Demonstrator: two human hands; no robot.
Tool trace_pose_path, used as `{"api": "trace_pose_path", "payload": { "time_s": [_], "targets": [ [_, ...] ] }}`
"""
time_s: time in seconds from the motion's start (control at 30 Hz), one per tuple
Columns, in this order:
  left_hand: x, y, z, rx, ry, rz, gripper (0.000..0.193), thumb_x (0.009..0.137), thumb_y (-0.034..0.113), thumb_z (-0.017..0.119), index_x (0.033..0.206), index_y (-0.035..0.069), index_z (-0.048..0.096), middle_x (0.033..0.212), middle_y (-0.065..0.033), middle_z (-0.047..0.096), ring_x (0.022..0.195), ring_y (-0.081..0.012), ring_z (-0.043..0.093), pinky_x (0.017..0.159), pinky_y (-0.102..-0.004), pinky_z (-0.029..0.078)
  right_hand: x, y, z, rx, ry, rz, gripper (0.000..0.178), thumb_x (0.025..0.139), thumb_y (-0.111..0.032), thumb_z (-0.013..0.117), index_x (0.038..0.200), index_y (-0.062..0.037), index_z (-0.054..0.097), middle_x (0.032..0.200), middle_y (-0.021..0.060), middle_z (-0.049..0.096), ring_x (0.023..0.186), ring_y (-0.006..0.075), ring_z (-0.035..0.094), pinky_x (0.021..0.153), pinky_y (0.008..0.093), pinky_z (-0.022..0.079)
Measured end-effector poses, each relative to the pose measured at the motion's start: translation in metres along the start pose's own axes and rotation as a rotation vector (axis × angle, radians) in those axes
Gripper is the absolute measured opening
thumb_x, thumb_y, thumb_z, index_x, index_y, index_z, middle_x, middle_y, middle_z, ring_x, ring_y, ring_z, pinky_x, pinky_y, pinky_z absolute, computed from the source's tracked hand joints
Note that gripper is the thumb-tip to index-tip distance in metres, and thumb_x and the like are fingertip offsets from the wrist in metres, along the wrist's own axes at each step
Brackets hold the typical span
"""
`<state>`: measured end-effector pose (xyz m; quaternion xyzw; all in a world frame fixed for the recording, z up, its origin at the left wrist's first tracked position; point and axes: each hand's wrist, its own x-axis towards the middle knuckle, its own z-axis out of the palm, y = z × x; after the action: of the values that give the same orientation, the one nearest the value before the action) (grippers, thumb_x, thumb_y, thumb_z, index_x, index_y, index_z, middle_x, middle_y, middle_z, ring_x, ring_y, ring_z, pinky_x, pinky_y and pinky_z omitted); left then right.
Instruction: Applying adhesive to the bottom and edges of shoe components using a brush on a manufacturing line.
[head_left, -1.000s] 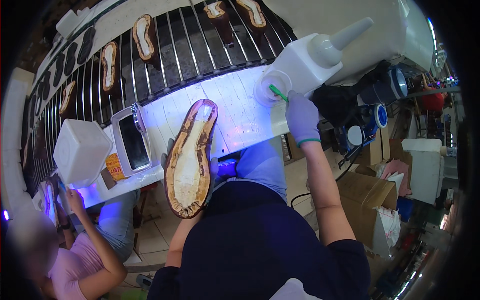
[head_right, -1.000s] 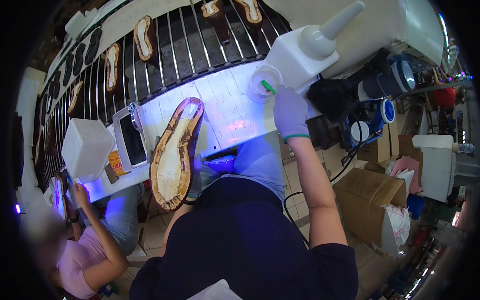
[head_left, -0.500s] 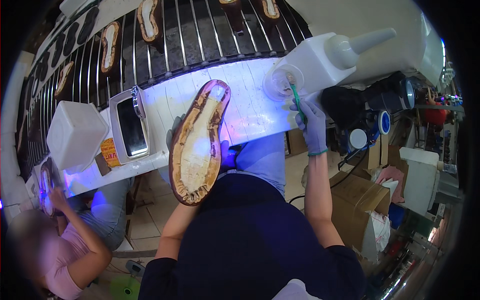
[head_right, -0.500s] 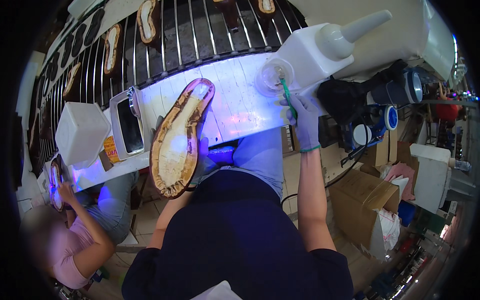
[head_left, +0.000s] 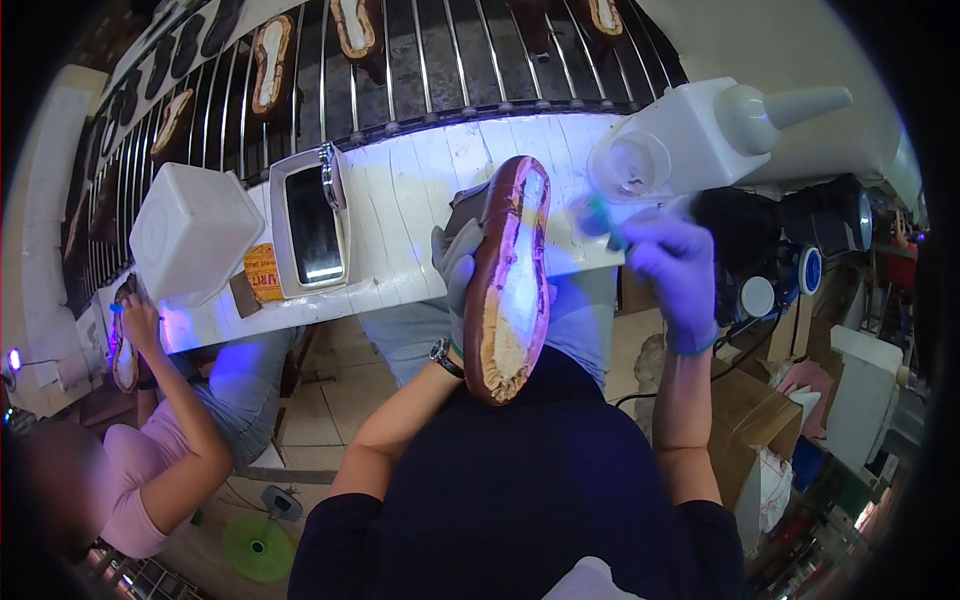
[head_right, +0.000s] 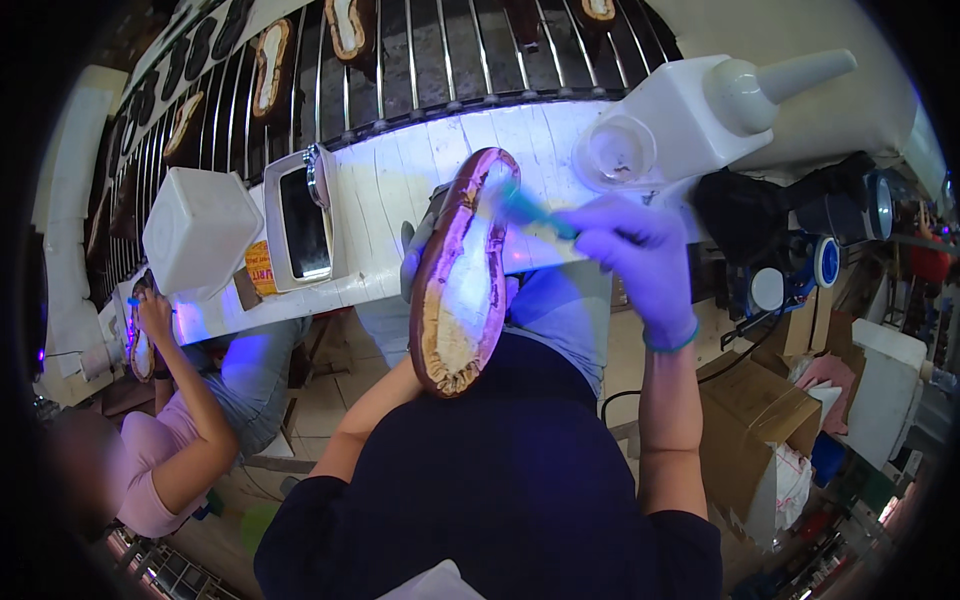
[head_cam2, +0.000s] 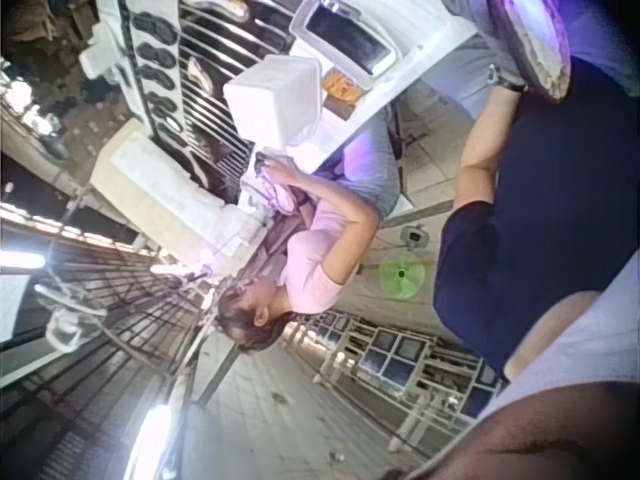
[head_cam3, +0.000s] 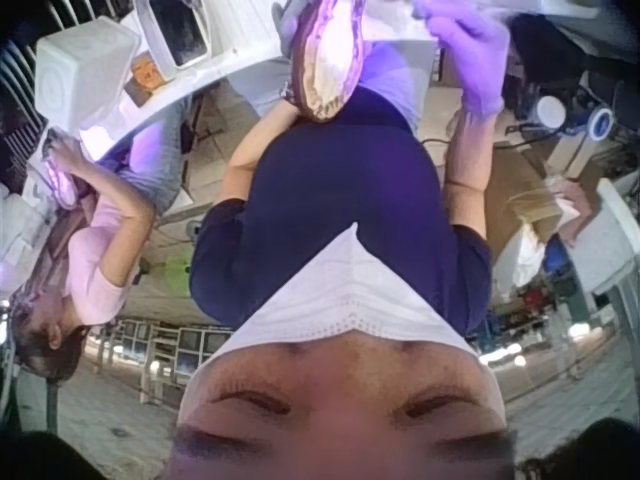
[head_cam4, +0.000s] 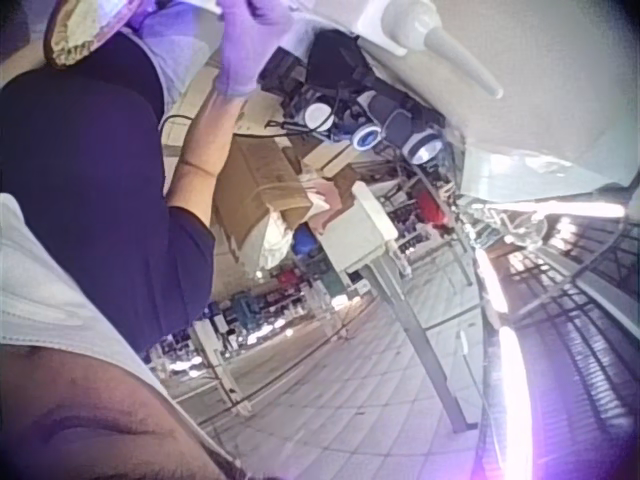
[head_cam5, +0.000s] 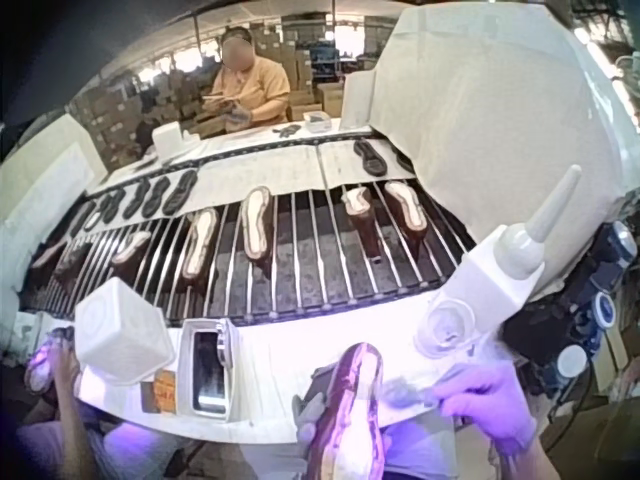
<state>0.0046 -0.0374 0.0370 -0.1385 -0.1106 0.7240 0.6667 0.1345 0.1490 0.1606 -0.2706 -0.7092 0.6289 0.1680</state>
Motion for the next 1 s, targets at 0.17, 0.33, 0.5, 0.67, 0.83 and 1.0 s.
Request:
{"api": "trace_pose_path", "payload": {
  "time_s": [0.17, 0.33, 0.5, 0.67, 0.83, 1.0],
  "targets": [
    [0.012, 0.009, -0.033, 1.189, 0.255, 0.61, 0.087, 0.076, 0.05, 0.071, 0.14, 0.008, 0.029, 0.131, -0.0173, 0.048, 0.119, -0.037, 0.051, 0.1, -0.0564, 0.037, -0.025, -0.009, 0.031, -0.095, -0.072, -0.019, 0.025, 0.069, -0.002, 0.073, 0.095, -0.0011, 0.073, 0.078, 0.0053, 0.065, 0.063, 0.0084, 0.055, 0.055, 0.022, 0.041],
    [0.024, 0.016, -0.048, 2.349, 0.044, 1.455, 0.091, 0.07, 0.033, 0.082, 0.138, 0.011, 0.026, 0.131, -0.0158, 0.046, 0.12, -0.033, 0.051, 0.107, -0.0595, 0.023, -0.033, -0.003, 0.038, -0.262, -0.072, -0.078, 0.026, 0.07, -0.006, 0.075, 0.097, -0.0034, 0.073, 0.081, 0.0048, 0.066, 0.067, 0.0086, 0.057, 0.059, 0.0222, 0.042],
    [0.033, 0.005, -0.025, 2.24, -0.047, 1.623, 0.086, 0.071, 0.029, 0.081, 0.136, 0.011, 0.028, 0.129, -0.0154, 0.047, 0.119, -0.0328, 0.052, 0.108, -0.0608, 0.022, -0.025, 0.004, 0.037, -0.3, 0.064, 0.023, 0.023, 0.077, -0.007, 0.073, 0.1, -0.0041, 0.073, 0.076, 0.0039, 0.063, 0.063, 0.0081, 0.05, 0.057, 0.0244, 0.038],
    [0.029, 0.007, -0.021, 2.283, -0.053, 1.585, 0.084, 0.071, 0.025, 0.081, 0.135, 0.012, 0.028, 0.127, -0.0142, 0.048, 0.117, -0.0321, 0.053, 0.107, -0.0618, 0.022, -0.004, 0.022, 0.031, -0.397, 0.121, 0.006, 0.019, 0.081, -0.01, 0.07, 0.099, -0.0028, 0.072, 0.073, 0.0048, 0.061, 0.061, 0.0079, 0.049, 0.057, 0.0247, 0.038],
    [0.03, 0.006, -0.027, 2.256, -0.035, 1.567, 0.081, 0.071, 0.025, 0.082, 0.132, 0.011, 0.03, 0.127, -0.0139, 0.048, 0.116, -0.0322, 0.053, 0.106, -0.0622, 0.023, 0.033, 0.064, 0.019, -0.484, 0.217, -0.05, 0.019, 0.083, -0.015, 0.069, 0.097, -0.0023, 0.072, 0.074, 0.0066, 0.064, 0.062, 0.0084, 0.051, 0.059, 0.0239, 0.04],
    [0.03, 0.007, -0.023, 2.277, -0.05, 1.551, 0.08, 0.071, 0.025, 0.082, 0.131, 0.011, 0.03, 0.128, -0.0139, 0.048, 0.117, -0.033, 0.052, 0.105, -0.0624, 0.023, 0.04, 0.066, 0.008, -0.428, 0.191, 0.052, 0.021, 0.083, -0.02, 0.068, 0.094, -0.0026, 0.072, 0.075, 0.0063, 0.068, 0.063, 0.0094, 0.057, 0.061, 0.0258, 0.045]
  ]
}}
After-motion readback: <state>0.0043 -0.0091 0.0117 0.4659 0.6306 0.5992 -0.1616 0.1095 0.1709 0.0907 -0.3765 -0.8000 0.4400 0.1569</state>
